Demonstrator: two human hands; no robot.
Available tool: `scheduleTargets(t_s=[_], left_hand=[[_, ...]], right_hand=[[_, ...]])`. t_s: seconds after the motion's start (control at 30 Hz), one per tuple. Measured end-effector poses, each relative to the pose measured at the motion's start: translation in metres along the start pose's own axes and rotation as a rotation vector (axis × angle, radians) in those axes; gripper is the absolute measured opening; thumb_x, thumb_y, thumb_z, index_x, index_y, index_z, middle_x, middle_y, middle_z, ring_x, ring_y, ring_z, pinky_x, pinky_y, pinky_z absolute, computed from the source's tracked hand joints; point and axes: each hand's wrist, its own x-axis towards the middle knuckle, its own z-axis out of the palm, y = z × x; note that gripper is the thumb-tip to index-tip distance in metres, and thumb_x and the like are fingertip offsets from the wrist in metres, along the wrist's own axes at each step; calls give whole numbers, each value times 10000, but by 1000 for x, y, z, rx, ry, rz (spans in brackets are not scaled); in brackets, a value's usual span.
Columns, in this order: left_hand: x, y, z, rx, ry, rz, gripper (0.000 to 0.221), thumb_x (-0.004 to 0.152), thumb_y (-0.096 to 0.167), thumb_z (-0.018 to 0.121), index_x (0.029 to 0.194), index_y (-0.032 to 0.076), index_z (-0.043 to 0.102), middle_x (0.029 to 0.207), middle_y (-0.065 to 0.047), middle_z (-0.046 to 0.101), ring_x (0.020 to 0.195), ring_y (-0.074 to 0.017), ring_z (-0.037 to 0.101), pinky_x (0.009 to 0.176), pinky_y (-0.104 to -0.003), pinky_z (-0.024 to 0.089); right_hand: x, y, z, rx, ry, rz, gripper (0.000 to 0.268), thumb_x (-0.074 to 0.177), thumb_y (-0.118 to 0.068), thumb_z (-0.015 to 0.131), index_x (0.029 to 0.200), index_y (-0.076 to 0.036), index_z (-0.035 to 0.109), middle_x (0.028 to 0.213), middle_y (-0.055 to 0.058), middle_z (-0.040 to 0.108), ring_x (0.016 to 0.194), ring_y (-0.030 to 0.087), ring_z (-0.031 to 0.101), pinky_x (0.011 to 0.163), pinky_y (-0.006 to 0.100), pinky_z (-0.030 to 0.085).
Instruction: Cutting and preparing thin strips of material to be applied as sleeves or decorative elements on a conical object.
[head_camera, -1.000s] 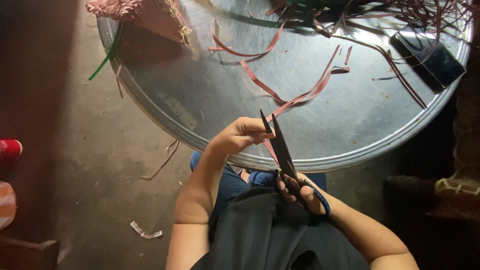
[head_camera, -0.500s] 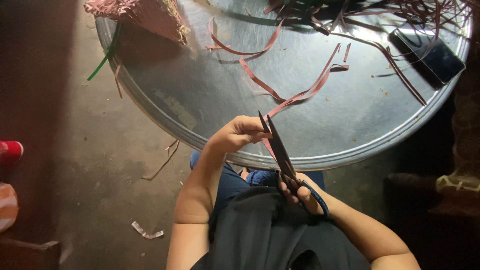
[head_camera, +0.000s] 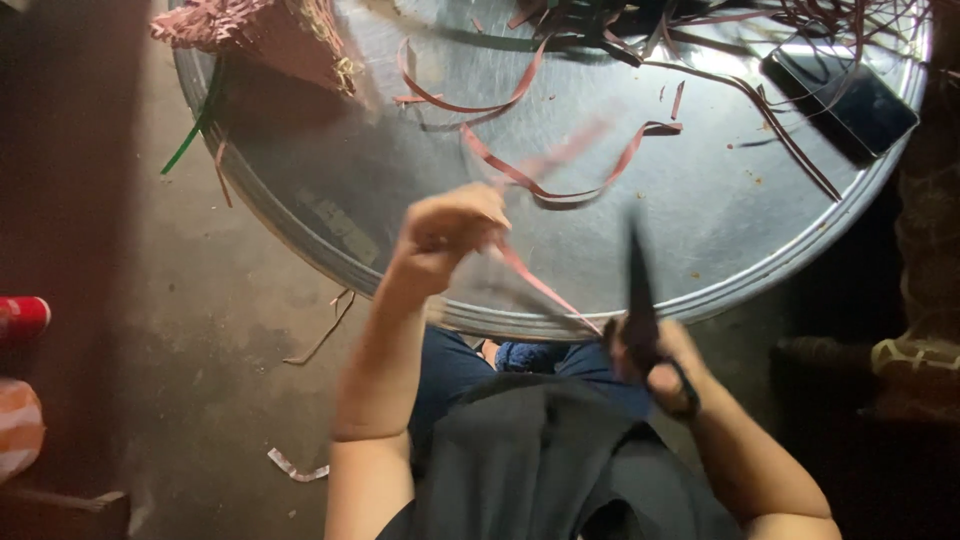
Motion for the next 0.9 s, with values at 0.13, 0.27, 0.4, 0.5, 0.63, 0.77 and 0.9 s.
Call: scheduleTargets(t_s=[0.13, 0.27, 0.4, 0.5, 0.63, 0.77, 0.9], left_hand=[[32, 29, 18, 387, 158, 319, 304, 845, 210, 500, 649, -20, 534, 474, -82, 451, 490, -234, 424, 730, -408, 391], [49, 26, 32, 784, 198, 810, 341, 846, 371, 422, 619, 118, 452, 545, -27, 507, 583, -230, 469, 719, -428, 395], [76, -16, 48, 800, 113, 861, 257, 895, 366, 359, 770, 150, 423, 587, -23, 414, 593, -213, 379, 690, -366, 395], [73, -63, 43, 666, 7, 643, 167, 861, 221, 373, 764, 97, 430, 594, -29, 411, 565, -230, 389, 684, -378, 406], [64, -101, 28, 572, 46, 471, 266, 890, 279, 357, 749, 69, 439, 631, -67, 448, 572, -239, 432, 583, -334, 395], [60, -117, -8, 334, 126, 93, 439, 879, 402, 390, 636, 61, 520, 700, -116, 576, 661, -211, 537, 672, -302, 394], [82, -81, -41, 316, 281, -215, 572, 804, 558, 211, 669, 95, 519, 860, -85, 562, 856, -220, 545, 843, -410, 415]], right_hand=[[10, 118, -72, 100, 254, -234, 691, 502, -638, 602, 746, 6, 548, 467, 104, 518, 393, 117, 495, 367, 202, 407], [31, 131, -97, 272, 329, -395, 593, 730, -627, 425, 784, -41, 489, 503, 35, 468, 403, 92, 479, 450, 191, 459], [43, 136, -102, 375, 463, -491, 550, 821, -572, 292, 824, -38, 422, 559, 52, 405, 391, 116, 471, 422, 264, 499], [48, 134, -101, 418, 520, -463, 545, 823, -575, 287, 798, -47, 422, 548, 33, 398, 361, 79, 446, 393, 235, 485], [47, 130, -101, 405, 497, -459, 526, 810, -570, 354, 783, -53, 448, 527, 27, 416, 363, 81, 462, 405, 235, 479], [49, 129, -100, 377, 470, -446, 515, 788, -556, 447, 767, -42, 448, 531, 30, 421, 365, 71, 455, 412, 228, 471], [48, 91, -84, 206, 505, -325, 607, 673, -671, 555, 711, -77, 443, 454, 7, 346, 365, 79, 373, 384, 182, 325]])
